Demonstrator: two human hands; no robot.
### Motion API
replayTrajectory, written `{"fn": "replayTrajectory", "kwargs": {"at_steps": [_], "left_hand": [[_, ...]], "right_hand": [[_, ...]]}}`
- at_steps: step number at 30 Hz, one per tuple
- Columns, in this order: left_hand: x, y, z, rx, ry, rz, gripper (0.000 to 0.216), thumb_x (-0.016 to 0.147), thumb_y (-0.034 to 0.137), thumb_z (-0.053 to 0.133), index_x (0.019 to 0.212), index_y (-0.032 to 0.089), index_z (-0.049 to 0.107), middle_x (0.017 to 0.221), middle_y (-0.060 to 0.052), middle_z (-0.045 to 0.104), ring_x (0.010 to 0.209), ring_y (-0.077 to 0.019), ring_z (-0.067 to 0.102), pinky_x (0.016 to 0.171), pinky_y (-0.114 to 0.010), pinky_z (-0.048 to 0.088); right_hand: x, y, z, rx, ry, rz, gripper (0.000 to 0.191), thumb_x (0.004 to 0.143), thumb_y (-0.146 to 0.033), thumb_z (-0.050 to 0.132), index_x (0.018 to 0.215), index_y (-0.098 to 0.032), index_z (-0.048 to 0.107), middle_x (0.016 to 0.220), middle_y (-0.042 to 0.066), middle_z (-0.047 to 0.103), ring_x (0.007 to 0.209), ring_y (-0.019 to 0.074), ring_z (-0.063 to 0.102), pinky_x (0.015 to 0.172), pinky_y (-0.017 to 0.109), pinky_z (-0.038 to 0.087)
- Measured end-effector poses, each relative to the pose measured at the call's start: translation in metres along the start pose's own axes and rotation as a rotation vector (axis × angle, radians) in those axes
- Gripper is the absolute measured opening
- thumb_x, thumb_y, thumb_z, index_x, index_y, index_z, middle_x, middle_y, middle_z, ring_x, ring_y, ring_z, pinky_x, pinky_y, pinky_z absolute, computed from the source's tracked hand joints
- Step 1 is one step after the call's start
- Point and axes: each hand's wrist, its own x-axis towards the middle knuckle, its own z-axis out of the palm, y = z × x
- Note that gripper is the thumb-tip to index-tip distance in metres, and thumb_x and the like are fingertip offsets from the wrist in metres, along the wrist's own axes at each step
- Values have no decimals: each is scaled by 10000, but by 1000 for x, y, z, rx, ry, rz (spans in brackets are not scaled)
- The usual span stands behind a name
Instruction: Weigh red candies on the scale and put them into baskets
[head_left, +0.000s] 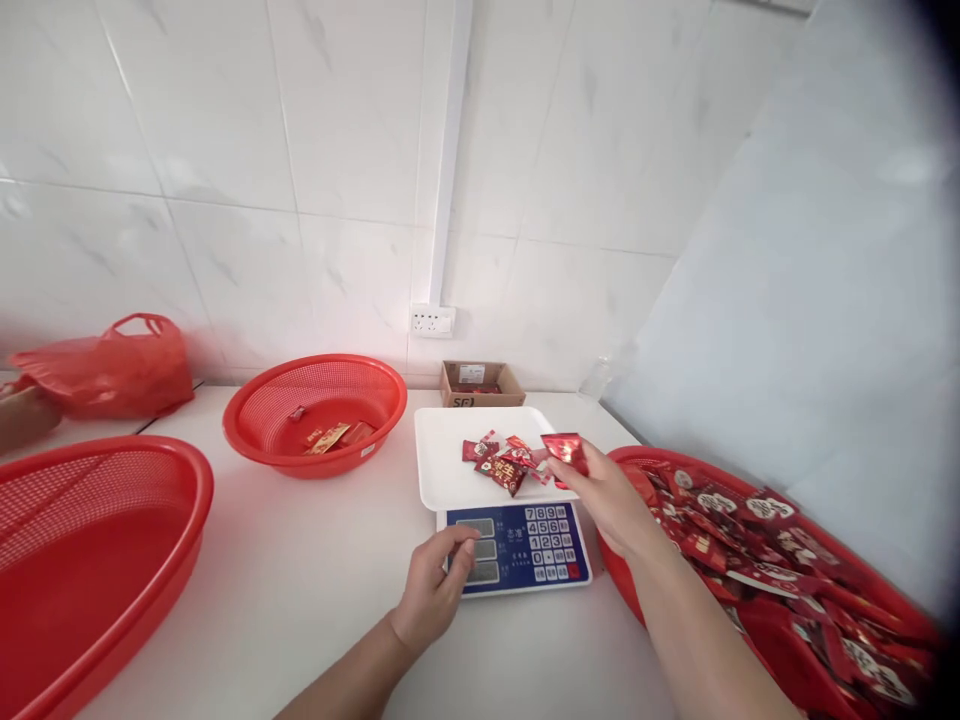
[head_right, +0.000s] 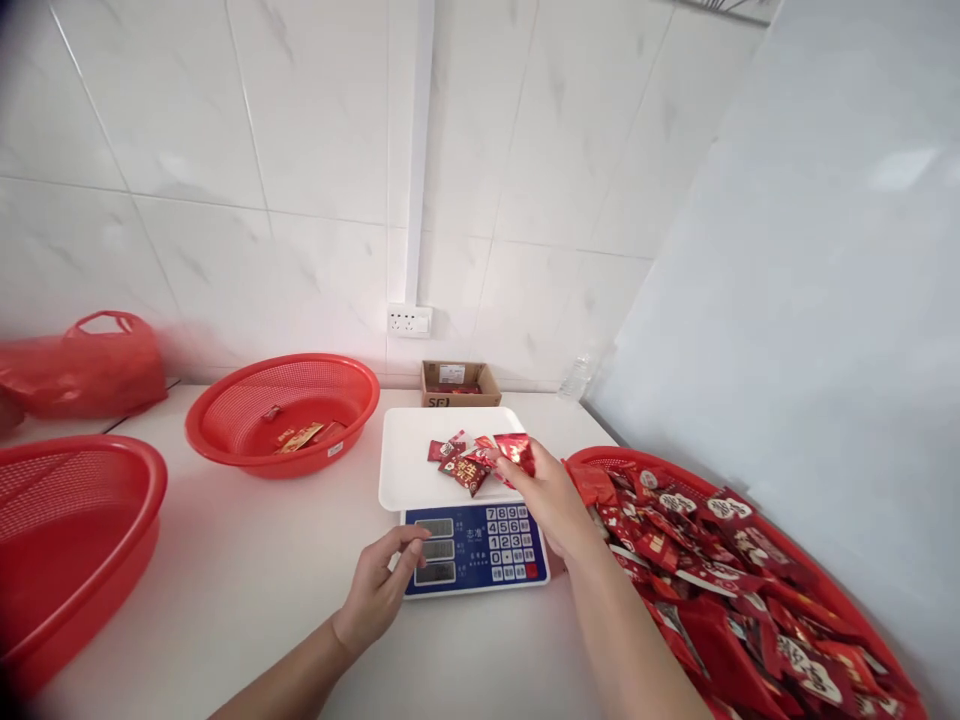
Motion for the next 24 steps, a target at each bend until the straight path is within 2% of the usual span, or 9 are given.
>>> {"fn": "replayTrajectory", "kwargs": {"at_steps": [3,6,8,9,11,13,15,19,24], "left_hand": [[-7,14,4,-120,-105,-25,312,893,402,434,1076,171,536,739,-24,595,717,-159,565,685,-276,446],[-17,35,8,-214,-381,-79,390,876,376,481,1205,176,419,787,-24,588,720,-150,578,685,-275,450],[-27,45,11,-152,-540,-135,419,847,340,531,1211,180,399,747,1,574,635,-124,562,606,-234,432],[-33,49,13,-92,-576,-169,419,833,320,547,1203,183,404,724,14,569,605,-114,546,573,-217,415],[-44,52,15,24,-586,-242,413,811,279,558,1192,192,424,721,20,575,604,-112,526,552,-204,393],[-55,51,17,55,-595,-322,452,796,234,546,1227,203,414,768,9,596,636,-120,533,574,-211,404],[-65,47,19,32,-595,-396,530,786,209,534,1288,217,365,796,5,601,653,-129,544,592,-223,417],[-75,42,20,27,-545,-447,605,782,197,526,1348,242,318,803,5,590,705,-149,547,643,-251,424],[-79,39,19,-64,-439,-461,578,812,149,457,1367,233,319,764,22,557,691,-128,521,689,-251,419]], "right_hand": [[-55,15,1,134,-75,112,442,793,-510,517,1120,-214,543,995,67,660,863,196,607,768,318,475],[-110,38,12,146,-372,219,645,787,-526,523,1337,-237,352,937,50,657,754,170,605,740,330,484],[-137,55,20,183,-506,282,810,760,-577,523,1419,-243,190,969,61,650,743,172,613,724,340,492],[-147,62,23,203,-550,305,873,742,-606,523,1435,-242,135,1034,80,638,785,182,622,740,345,494],[-159,75,28,232,-599,319,942,714,-646,520,1446,-236,90,1217,119,564,974,219,607,838,356,472],[-163,83,31,244,-642,300,974,701,-663,518,1448,-222,77,1363,124,452,1189,248,490,959,360,403],[-164,88,34,234,-675,281,987,711,-662,505,1447,-211,27,1420,111,389,1284,244,386,1026,368,335],[-163,93,43,159,-711,242,989,746,-632,479,1434,-179,-68,1366,121,467,1250,241,435,1027,398,330],[-161,88,50,120,-666,209,970,749,-635,463,1447,-164,-18,1239,126,585,1114,250,554,955,380,396]]}}
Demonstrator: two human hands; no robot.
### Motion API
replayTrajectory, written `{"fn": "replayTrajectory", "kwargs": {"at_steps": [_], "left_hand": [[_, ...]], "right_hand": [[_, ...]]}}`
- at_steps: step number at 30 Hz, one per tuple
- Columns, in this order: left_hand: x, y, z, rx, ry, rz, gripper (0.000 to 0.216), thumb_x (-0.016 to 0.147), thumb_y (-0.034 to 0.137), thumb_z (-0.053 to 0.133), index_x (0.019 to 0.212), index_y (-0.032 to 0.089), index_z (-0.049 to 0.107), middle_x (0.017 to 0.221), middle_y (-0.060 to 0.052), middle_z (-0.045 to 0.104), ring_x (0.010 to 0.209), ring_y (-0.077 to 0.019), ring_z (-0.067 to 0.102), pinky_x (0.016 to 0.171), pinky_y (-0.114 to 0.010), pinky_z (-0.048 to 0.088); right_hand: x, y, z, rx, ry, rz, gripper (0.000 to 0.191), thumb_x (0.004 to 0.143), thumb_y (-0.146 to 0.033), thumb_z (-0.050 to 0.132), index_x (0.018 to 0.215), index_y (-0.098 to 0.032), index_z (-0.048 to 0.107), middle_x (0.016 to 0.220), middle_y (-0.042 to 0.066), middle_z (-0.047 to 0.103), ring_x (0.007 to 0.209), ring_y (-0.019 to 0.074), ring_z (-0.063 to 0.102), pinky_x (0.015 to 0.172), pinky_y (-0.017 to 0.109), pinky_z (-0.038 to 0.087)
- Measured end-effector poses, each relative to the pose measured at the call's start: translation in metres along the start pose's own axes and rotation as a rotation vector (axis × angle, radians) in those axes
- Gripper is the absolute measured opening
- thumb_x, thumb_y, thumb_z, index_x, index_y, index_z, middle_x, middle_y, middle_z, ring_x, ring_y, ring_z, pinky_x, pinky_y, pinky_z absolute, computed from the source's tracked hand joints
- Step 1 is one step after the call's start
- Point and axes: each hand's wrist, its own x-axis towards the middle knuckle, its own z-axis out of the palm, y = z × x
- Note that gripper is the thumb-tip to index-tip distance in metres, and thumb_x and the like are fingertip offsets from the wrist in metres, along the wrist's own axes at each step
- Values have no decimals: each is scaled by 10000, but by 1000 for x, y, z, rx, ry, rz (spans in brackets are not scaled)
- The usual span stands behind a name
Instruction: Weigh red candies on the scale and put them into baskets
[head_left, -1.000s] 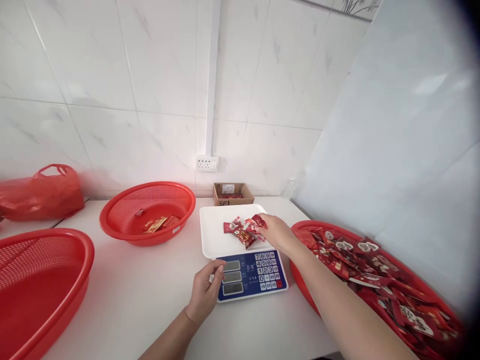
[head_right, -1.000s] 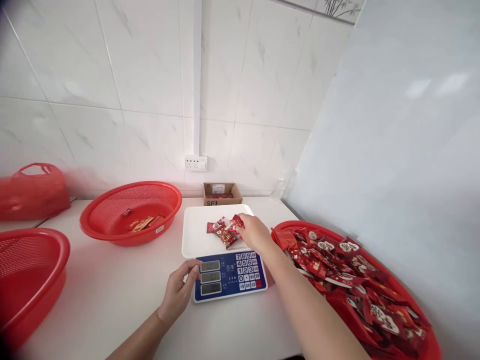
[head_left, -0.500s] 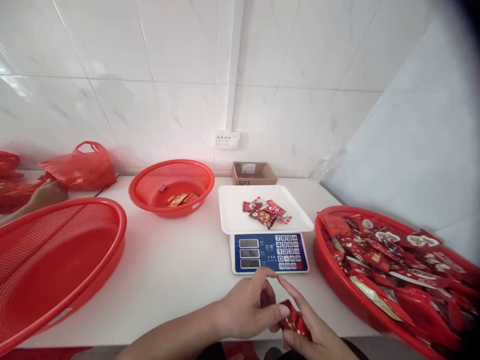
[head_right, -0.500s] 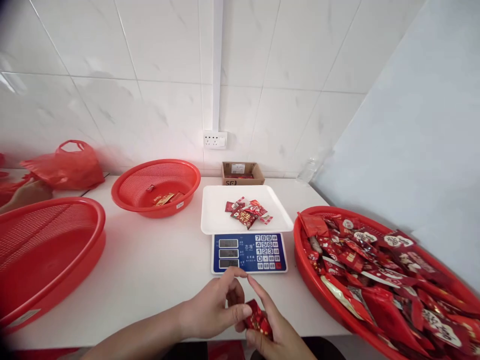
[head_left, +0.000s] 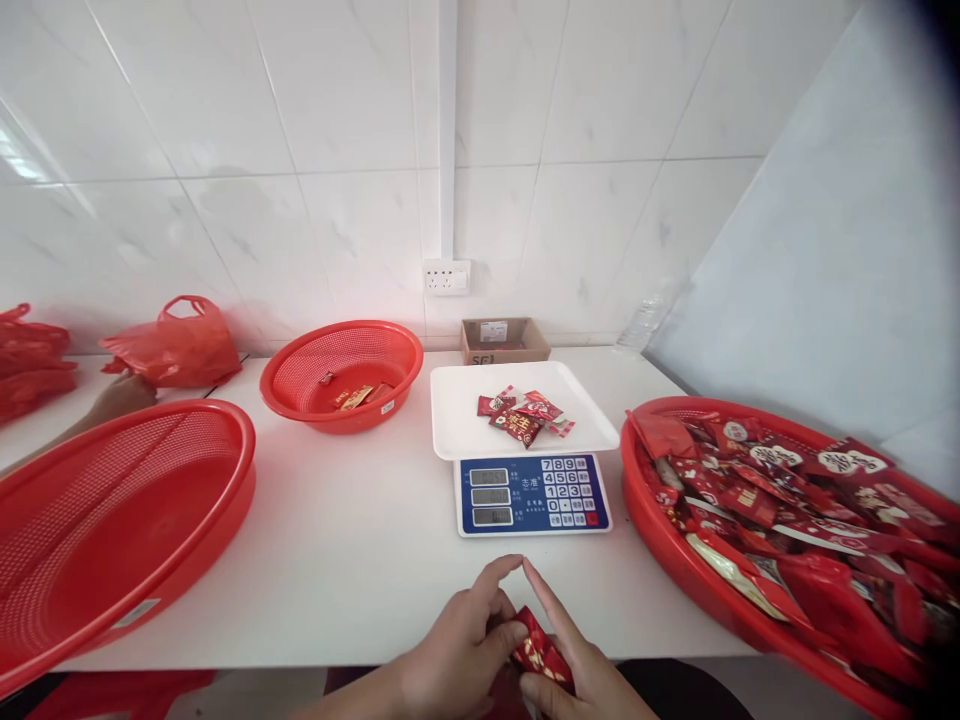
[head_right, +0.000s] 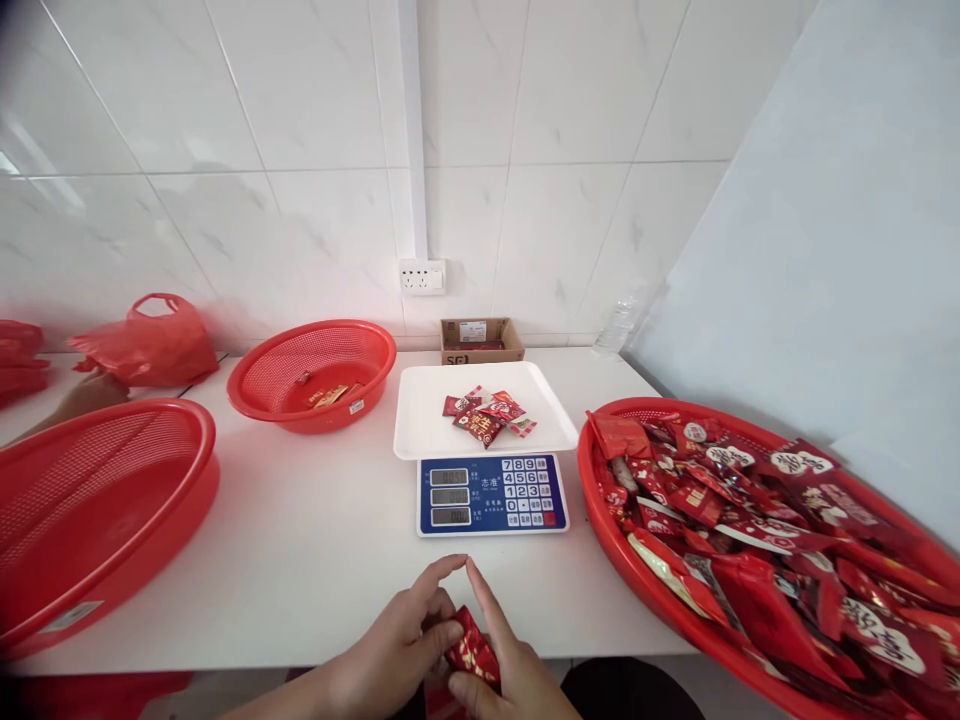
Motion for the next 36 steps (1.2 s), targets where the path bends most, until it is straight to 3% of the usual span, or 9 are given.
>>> {"fn": "replayTrajectory", "kwargs": {"at_steps": [3,6,8,11,18,25,28,32,36], "left_hand": [[0,-3,-1,-66,97,45,545,843,211,462,1369,228,321,728,30,516,648,-119,477,648,-239,405],[2,-1,-2,-112,175,71,504,857,326,482,1336,228,362,715,31,489,627,-121,459,606,-234,398],[3,3,-3,-105,119,67,463,851,381,498,1280,222,427,710,29,495,626,-123,466,607,-235,403],[6,9,-2,-48,-87,29,389,845,425,510,1160,197,525,728,8,558,661,-132,506,654,-241,417],[13,8,10,-161,-139,24,337,794,504,557,871,177,554,716,-7,603,652,-136,536,629,-233,414],[17,3,0,-312,-49,-62,446,745,601,566,845,167,553,651,3,562,566,-117,489,553,-236,413],[16,-4,-6,-296,-27,-78,466,748,614,553,853,160,558,649,6,557,555,-112,483,559,-242,412],[14,-7,-10,-298,34,-79,474,734,625,558,848,164,561,633,3,578,544,-120,493,559,-247,409],[14,-5,-15,-272,111,-79,485,706,647,565,820,176,568,600,7,590,523,-129,499,551,-247,400]], "right_hand": [[-1,-12,-2,12,102,-8,790,775,-609,453,1413,-190,250,1151,104,633,1037,231,589,898,337,432],[-5,-22,-4,15,149,-22,480,812,-570,431,985,-158,609,833,58,677,766,185,620,702,271,471],[-7,-23,-5,6,178,-17,427,810,-555,451,746,-156,590,665,13,623,625,144,574,587,234,435],[-10,-17,-5,-29,193,-18,376,791,-514,504,661,-164,554,605,-20,577,572,114,536,535,208,390],[-22,-22,-10,-208,301,72,328,788,-435,504,606,-172,578,581,-14,597,572,116,526,520,209,381],[-59,-36,-75,-577,1135,-52,349,805,-446,472,1050,-232,598,1089,101,642,1022,267,568,871,390,456],[-61,-32,-103,-746,1100,42,447,811,-408,450,1215,-224,510,1227,104,581,1153,285,503,936,451,424],[-59,-32,-129,-792,990,161,376,835,-330,372,1122,-224,590,1115,84,658,1037,262,590,874,430,470],[-65,-49,-155,-729,1206,108,361,828,-358,409,1124,-244,579,1119,60,659,1014,247,604,877,397,464]]}}
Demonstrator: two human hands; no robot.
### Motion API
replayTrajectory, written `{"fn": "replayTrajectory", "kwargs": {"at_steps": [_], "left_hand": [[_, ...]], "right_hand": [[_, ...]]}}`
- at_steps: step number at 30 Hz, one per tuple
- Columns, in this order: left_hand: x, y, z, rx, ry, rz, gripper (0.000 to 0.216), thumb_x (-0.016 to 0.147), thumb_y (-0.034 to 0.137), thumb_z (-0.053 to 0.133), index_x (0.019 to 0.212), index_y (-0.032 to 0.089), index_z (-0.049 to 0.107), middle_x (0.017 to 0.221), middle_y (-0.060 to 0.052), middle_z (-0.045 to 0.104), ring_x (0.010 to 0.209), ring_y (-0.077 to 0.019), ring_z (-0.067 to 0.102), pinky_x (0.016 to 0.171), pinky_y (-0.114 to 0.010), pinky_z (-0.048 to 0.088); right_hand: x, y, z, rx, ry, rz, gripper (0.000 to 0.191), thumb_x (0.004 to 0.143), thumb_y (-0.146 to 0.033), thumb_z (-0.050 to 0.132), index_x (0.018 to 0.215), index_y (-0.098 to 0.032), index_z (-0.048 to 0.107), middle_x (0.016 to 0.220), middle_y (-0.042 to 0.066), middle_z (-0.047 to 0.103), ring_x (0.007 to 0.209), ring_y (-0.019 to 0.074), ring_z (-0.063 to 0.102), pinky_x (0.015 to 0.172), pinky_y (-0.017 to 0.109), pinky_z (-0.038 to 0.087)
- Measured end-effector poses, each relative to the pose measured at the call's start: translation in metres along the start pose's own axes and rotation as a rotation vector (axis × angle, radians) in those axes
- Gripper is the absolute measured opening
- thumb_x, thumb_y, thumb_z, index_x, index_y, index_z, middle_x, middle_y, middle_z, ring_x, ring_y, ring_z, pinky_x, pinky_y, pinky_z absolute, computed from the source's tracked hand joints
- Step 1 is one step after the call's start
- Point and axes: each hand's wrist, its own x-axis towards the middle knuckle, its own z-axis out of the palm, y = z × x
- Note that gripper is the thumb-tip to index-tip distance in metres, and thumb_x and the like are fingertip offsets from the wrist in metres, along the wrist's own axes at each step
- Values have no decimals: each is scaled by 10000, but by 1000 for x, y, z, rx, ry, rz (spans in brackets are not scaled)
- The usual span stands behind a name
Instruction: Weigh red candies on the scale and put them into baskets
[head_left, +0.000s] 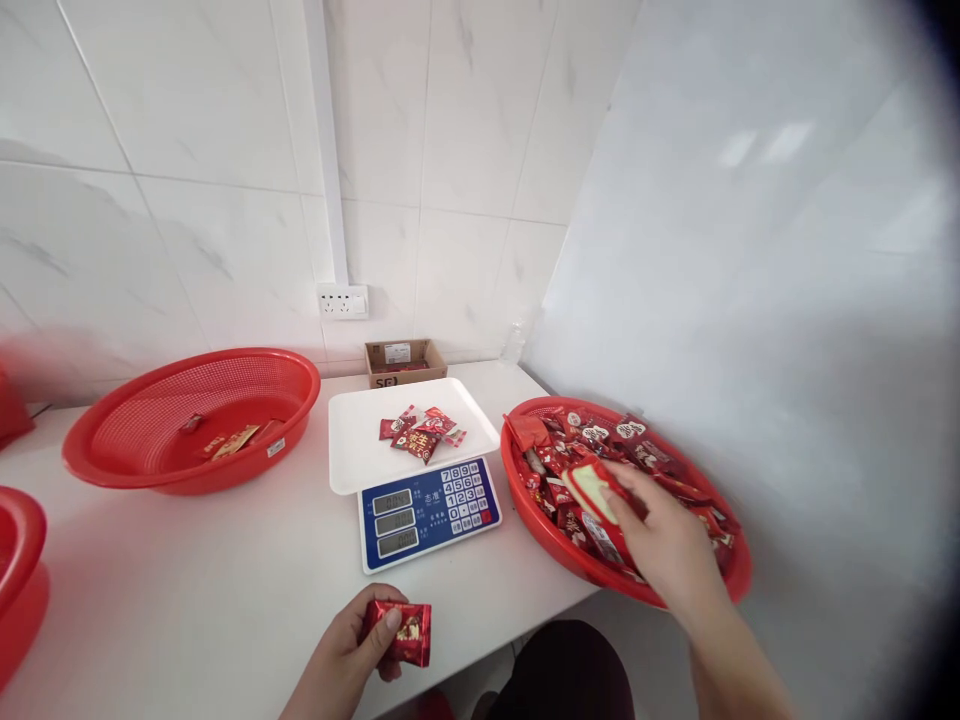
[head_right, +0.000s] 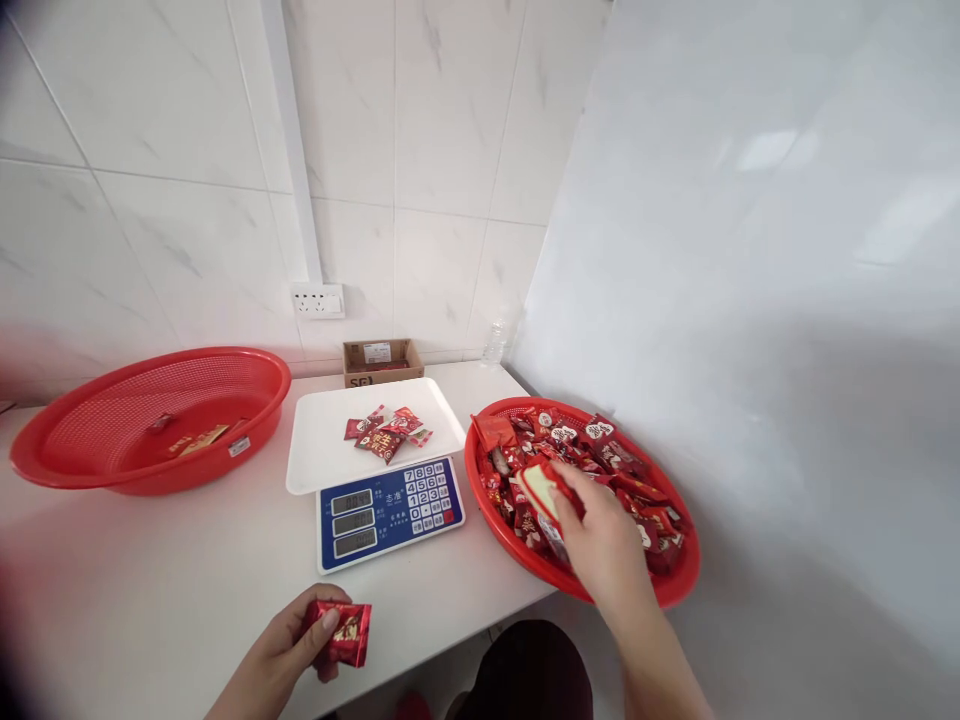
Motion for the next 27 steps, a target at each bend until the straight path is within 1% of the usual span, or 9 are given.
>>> {"fn": "replayTrajectory", "kwargs": {"at_steps": [3,6,7,9,12,17,20,22,27], "left_hand": [[1,2,-4,20,-15,2,488,708,650,559,835,179,567,604,3,602,535,-138,511,560,-254,406],[0,3,-5,25,-26,-3,475,720,640,555,840,180,571,615,-1,612,544,-138,512,572,-256,410],[0,3,-5,21,-23,-2,475,719,640,555,836,180,574,612,-1,611,540,-136,508,569,-254,408],[-1,3,-4,13,10,3,478,716,643,554,826,179,577,602,2,605,530,-133,501,559,-249,401],[0,3,-3,9,25,6,480,710,646,559,820,179,579,599,5,602,527,-131,497,557,-247,400],[-1,2,-4,4,22,3,489,706,653,562,833,182,587,595,14,597,529,-119,495,560,-237,409],[-3,1,-5,4,54,-1,497,697,661,565,833,184,589,592,19,588,528,-117,492,556,-236,411],[-3,-1,-8,7,47,-9,503,701,665,558,844,183,586,603,16,592,534,-117,491,557,-236,412],[3,-7,-15,21,-36,-26,505,728,657,537,871,174,573,638,1,604,556,-119,499,578,-247,417]], "right_hand": [[17,1,-13,-28,241,6,411,836,-355,409,1212,-224,509,1184,90,610,1077,261,557,910,421,429],[23,-1,-13,-171,361,-144,383,855,-336,391,1183,-197,531,1222,118,569,1166,273,472,976,440,357],[23,-2,-10,-216,316,-201,353,863,-324,382,1138,-197,563,1186,115,594,1140,266,491,972,429,359],[22,-6,-1,-302,98,-260,308,868,-290,380,1049,-198,611,1064,101,662,1022,252,568,905,404,404],[21,-12,11,-505,-232,-218,256,841,-238,416,953,-188,642,914,103,701,889,261,614,769,390,440],[30,-11,19,-661,-323,-253,172,781,-198,500,786,-176,671,949,123,658,946,279,569,767,377,416],[36,-5,21,-613,-363,-265,177,755,-170,513,651,-174,656,904,119,638,925,272,556,767,374,413],[40,-1,20,-480,-343,-241,222,773,-156,466,630,-189,632,868,93,632,892,240,560,753,351,422],[45,2,12,25,-119,-83,183,808,-344,447,799,-220,580,884,45,649,844,210,589,760,349,454]]}}
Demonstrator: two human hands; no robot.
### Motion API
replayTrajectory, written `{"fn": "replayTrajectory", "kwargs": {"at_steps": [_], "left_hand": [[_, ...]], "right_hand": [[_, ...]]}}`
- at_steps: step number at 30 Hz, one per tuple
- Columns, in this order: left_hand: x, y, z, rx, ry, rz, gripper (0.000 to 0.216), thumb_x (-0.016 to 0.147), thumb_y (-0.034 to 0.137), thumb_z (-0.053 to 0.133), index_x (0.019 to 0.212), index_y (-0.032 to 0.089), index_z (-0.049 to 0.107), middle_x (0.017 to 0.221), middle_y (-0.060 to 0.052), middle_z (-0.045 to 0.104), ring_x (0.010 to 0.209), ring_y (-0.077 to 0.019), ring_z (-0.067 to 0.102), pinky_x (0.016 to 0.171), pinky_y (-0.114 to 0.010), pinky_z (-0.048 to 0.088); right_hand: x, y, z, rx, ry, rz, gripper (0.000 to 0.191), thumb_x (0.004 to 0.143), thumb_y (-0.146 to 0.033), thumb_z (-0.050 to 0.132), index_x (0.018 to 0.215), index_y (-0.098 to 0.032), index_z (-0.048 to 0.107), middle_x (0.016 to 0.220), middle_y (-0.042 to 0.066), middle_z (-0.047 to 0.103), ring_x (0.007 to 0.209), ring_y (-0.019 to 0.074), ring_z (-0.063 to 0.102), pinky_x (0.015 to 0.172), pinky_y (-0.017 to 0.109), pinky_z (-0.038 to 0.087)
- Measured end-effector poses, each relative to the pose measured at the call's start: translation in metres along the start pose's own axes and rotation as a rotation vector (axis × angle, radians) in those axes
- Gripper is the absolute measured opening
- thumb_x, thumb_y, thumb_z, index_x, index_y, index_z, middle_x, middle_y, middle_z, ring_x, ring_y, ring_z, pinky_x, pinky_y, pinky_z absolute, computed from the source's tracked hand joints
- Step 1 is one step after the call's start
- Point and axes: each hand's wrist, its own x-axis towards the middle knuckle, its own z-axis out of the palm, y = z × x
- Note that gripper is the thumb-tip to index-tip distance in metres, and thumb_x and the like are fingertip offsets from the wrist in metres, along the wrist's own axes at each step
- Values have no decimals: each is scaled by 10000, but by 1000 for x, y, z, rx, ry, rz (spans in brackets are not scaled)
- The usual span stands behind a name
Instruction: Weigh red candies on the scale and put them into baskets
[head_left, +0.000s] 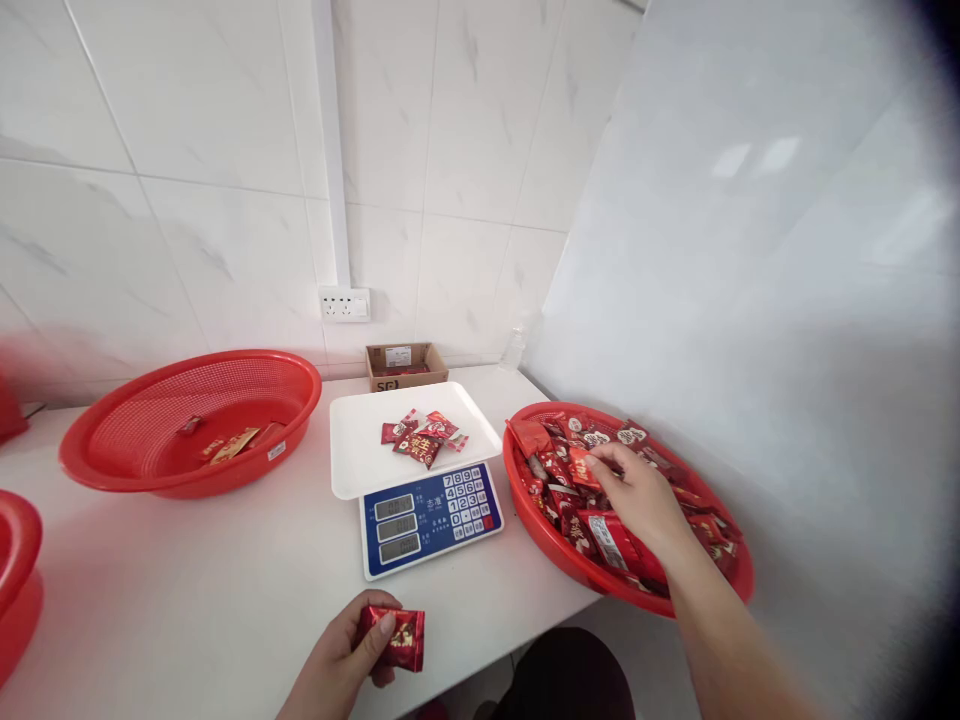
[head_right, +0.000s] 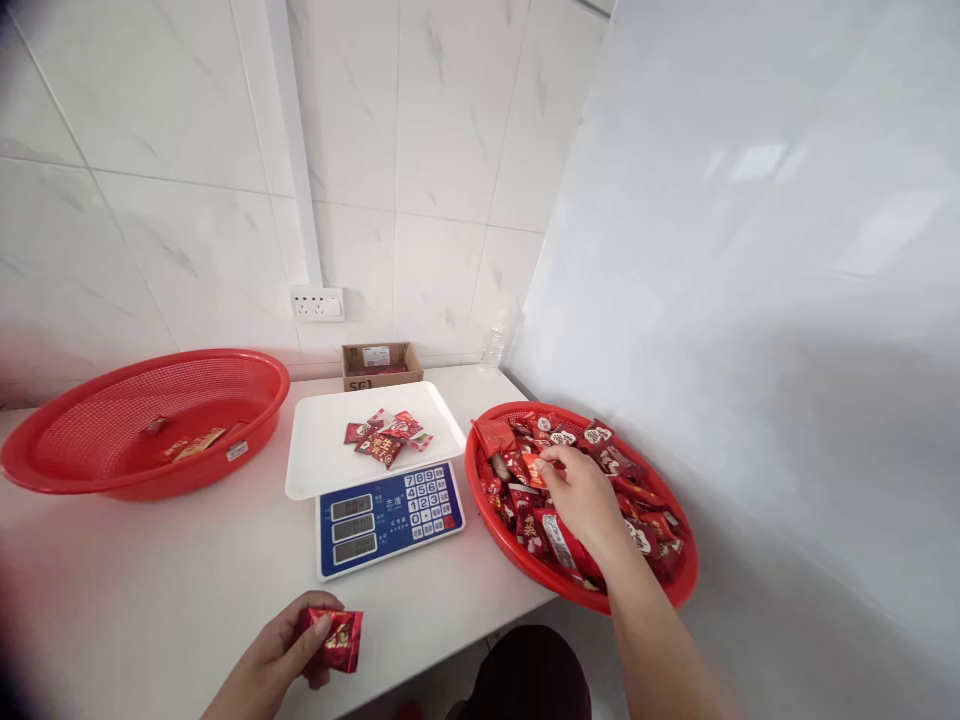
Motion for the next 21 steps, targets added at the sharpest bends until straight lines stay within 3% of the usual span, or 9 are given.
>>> {"fn": "replayTrajectory", "kwargs": {"at_steps": [4,8,11,16,21], "left_hand": [[4,-1,2,-4,18,12,541,704,677,544,869,162,566,635,1,587,541,-119,510,563,-255,419],[2,3,8,-32,-4,29,526,707,655,563,854,150,540,652,0,582,542,-110,515,560,-252,423],[0,4,7,-65,-15,60,506,723,638,560,839,146,520,664,-6,581,541,-107,520,546,-248,421],[-6,5,-3,-62,27,74,514,717,645,560,834,147,514,646,1,566,529,-101,512,536,-242,414],[-13,4,-12,-58,62,77,479,751,615,548,849,147,522,670,-5,584,551,-104,527,554,-243,420]], "right_hand": [[-2,-13,11,357,72,121,273,780,-473,460,860,-221,527,847,43,635,756,202,610,657,337,509],[-5,-43,43,573,-103,146,284,774,-487,479,875,-224,511,788,8,610,626,156,618,569,289,531],[-4,-69,70,508,-202,3,228,783,-446,472,813,-226,525,804,24,650,718,183,644,620,295,532],[11,-102,109,280,-121,-147,189,814,-368,424,826,-234,556,813,39,684,741,204,642,670,333,500],[26,-110,136,154,-91,-425,170,754,-178,457,744,-203,624,890,73,677,876,212,611,824,370,478]]}}
